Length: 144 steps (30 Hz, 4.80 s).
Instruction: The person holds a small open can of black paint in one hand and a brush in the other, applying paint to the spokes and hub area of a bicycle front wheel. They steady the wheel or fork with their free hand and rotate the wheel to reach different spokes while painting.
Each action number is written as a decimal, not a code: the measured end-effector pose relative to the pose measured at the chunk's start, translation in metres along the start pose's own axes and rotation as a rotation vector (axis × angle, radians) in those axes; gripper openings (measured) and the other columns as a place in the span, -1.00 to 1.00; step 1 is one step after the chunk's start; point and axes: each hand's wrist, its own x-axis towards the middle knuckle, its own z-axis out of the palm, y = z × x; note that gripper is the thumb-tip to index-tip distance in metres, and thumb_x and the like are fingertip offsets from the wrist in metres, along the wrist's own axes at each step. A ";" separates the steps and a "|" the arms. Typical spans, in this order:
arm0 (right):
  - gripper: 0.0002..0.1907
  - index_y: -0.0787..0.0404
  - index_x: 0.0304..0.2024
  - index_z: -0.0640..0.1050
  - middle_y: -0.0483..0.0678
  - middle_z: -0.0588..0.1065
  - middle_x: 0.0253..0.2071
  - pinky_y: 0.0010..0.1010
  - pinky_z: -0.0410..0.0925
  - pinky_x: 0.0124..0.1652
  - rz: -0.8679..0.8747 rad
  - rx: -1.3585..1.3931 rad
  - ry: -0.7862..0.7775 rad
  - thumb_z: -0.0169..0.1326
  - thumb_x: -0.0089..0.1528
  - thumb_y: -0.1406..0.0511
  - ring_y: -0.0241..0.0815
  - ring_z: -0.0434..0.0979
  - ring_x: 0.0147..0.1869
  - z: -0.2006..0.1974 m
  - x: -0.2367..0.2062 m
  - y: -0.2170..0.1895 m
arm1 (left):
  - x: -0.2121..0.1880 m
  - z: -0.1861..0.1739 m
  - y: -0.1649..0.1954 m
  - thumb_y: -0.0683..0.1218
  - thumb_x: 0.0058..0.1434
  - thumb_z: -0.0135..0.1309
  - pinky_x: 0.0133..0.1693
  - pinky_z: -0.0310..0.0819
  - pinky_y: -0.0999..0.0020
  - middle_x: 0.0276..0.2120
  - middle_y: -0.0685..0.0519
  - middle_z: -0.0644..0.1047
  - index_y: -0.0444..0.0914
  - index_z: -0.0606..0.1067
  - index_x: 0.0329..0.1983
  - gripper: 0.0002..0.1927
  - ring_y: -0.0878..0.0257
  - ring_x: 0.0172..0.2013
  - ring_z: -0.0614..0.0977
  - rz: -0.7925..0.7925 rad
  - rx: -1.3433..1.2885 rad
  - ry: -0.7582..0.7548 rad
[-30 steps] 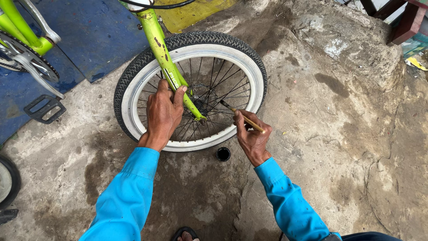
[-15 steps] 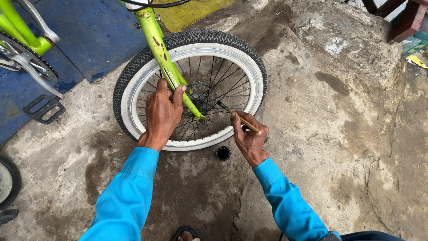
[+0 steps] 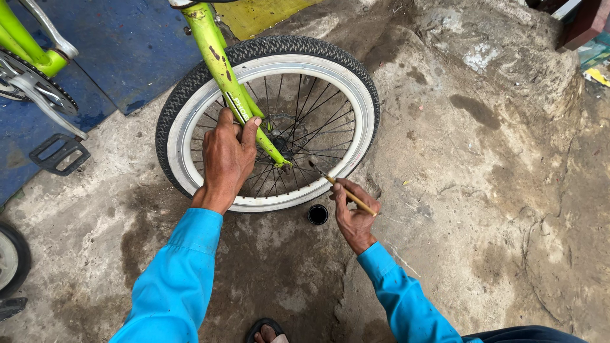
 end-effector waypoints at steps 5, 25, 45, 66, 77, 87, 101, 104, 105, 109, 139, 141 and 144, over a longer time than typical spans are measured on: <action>-0.78 0.38 -0.07 0.66 0.01 0.66 -0.32 -0.50 0.53 -0.31 0.078 0.065 -0.011 0.23 0.30 0.34 -0.26 0.70 -0.30 0.007 -0.011 -0.005 | 0.001 0.001 0.002 -0.07 0.42 0.12 -0.52 0.43 0.14 -0.68 -0.10 0.54 -0.44 0.43 -0.13 -0.71 0.09 -0.68 0.61 -0.037 0.013 -0.020; -0.78 0.38 -0.11 0.61 0.11 0.66 -0.30 -0.48 0.40 -0.53 0.577 0.510 0.108 0.14 0.34 0.30 -0.16 0.68 -0.35 0.023 0.011 -0.025 | 0.002 0.001 0.002 -0.08 0.42 0.10 -0.53 0.44 0.20 -0.67 -0.10 0.55 -0.45 0.43 -0.10 -0.72 0.16 -0.69 0.61 -0.023 -0.015 -0.020; -0.72 0.40 -0.03 0.63 0.11 0.66 -0.23 -0.36 0.62 -0.23 0.264 0.320 -0.028 0.21 0.31 0.30 -0.16 0.72 -0.22 0.020 0.007 -0.033 | 0.000 0.002 0.001 -0.08 0.42 0.11 -0.50 0.45 0.17 -0.66 -0.11 0.56 -0.45 0.42 -0.10 -0.72 0.12 -0.66 0.62 -0.016 -0.013 -0.014; -0.74 0.41 -0.06 0.65 0.09 0.67 -0.23 -0.37 0.62 -0.26 0.292 0.215 -0.032 0.20 0.30 0.32 -0.17 0.74 -0.23 0.022 0.012 -0.036 | 0.001 0.001 0.002 -0.08 0.42 0.11 -0.50 0.45 0.17 -0.66 -0.11 0.56 -0.43 0.43 -0.12 -0.73 0.12 -0.67 0.62 -0.031 -0.009 -0.023; -0.76 0.35 -0.05 0.66 0.06 0.67 -0.24 -0.39 0.62 -0.25 0.267 0.144 -0.100 0.23 0.28 0.32 -0.19 0.73 -0.22 0.020 0.010 -0.039 | 0.000 0.002 0.000 -0.08 0.43 0.10 -0.49 0.47 0.17 -0.65 -0.10 0.56 -0.44 0.42 -0.13 -0.73 0.12 -0.65 0.64 -0.011 -0.015 -0.016; -0.77 0.39 -0.07 0.64 0.06 0.65 -0.24 -0.37 0.62 -0.23 0.261 0.295 -0.042 0.20 0.32 0.33 -0.19 0.71 -0.23 0.018 0.012 -0.039 | 0.000 0.002 0.000 -0.09 0.42 0.11 -0.49 0.48 0.18 -0.66 -0.11 0.57 -0.46 0.42 -0.11 -0.72 0.12 -0.64 0.65 0.010 -0.008 -0.008; -0.75 0.40 -0.05 0.63 0.04 0.64 -0.25 -0.41 0.59 -0.24 0.270 0.288 0.004 0.19 0.33 0.31 -0.19 0.70 -0.24 0.019 0.013 -0.043 | 0.000 0.003 -0.001 -0.08 0.42 0.11 -0.49 0.48 0.15 -0.65 -0.12 0.56 -0.45 0.42 -0.12 -0.72 0.09 -0.64 0.65 0.005 -0.004 -0.008; -0.75 0.40 -0.05 0.63 0.04 0.65 -0.26 -0.41 0.59 -0.26 0.282 0.284 -0.013 0.20 0.32 0.31 -0.19 0.70 -0.25 0.020 0.014 -0.045 | 0.000 0.002 -0.001 -0.08 0.43 0.12 -0.47 0.48 0.16 -0.64 -0.12 0.57 -0.45 0.42 -0.12 -0.71 0.09 -0.63 0.65 0.024 -0.006 0.004; -0.75 0.40 -0.05 0.64 0.04 0.65 -0.26 -0.41 0.59 -0.26 0.285 0.280 -0.027 0.20 0.32 0.31 -0.19 0.70 -0.26 0.020 0.015 -0.045 | 0.000 0.002 0.000 -0.08 0.42 0.12 -0.48 0.48 0.16 -0.65 -0.12 0.57 -0.45 0.42 -0.12 -0.72 0.10 -0.64 0.65 0.010 -0.001 -0.004; -0.76 0.39 -0.08 0.66 0.04 0.66 -0.28 -0.40 0.59 -0.30 0.319 0.182 -0.065 0.21 0.30 0.32 -0.19 0.71 -0.25 0.019 0.012 -0.046 | 0.001 0.003 0.001 -0.08 0.42 0.10 -0.53 0.46 0.17 -0.68 -0.12 0.56 -0.44 0.43 -0.12 -0.73 0.12 -0.67 0.63 -0.055 0.008 -0.039; -0.72 0.41 -0.04 0.63 0.08 0.64 -0.25 -0.37 0.60 -0.25 0.227 0.287 0.055 0.20 0.34 0.28 -0.18 0.70 -0.25 0.015 0.021 -0.056 | 0.000 0.002 0.000 -0.09 0.43 0.11 -0.49 0.47 0.20 -0.66 -0.11 0.56 -0.45 0.42 -0.11 -0.73 0.14 -0.66 0.63 0.006 -0.006 -0.006; -0.71 0.40 -0.03 0.63 0.08 0.65 -0.26 -0.35 0.62 -0.27 0.225 0.265 0.058 0.19 0.34 0.27 -0.17 0.71 -0.25 0.012 0.020 -0.054 | 0.000 0.002 0.001 -0.09 0.43 0.11 -0.50 0.47 0.20 -0.67 -0.10 0.56 -0.45 0.42 -0.10 -0.72 0.15 -0.67 0.63 -0.002 -0.015 -0.012; -0.70 0.41 -0.03 0.63 0.08 0.64 -0.26 -0.33 0.61 -0.26 0.229 0.260 0.080 0.19 0.34 0.26 -0.16 0.70 -0.25 0.009 0.016 -0.053 | 0.000 0.002 0.001 -0.09 0.42 0.10 -0.53 0.44 0.19 -0.68 -0.10 0.56 -0.45 0.42 -0.09 -0.72 0.16 -0.69 0.61 -0.030 -0.018 -0.032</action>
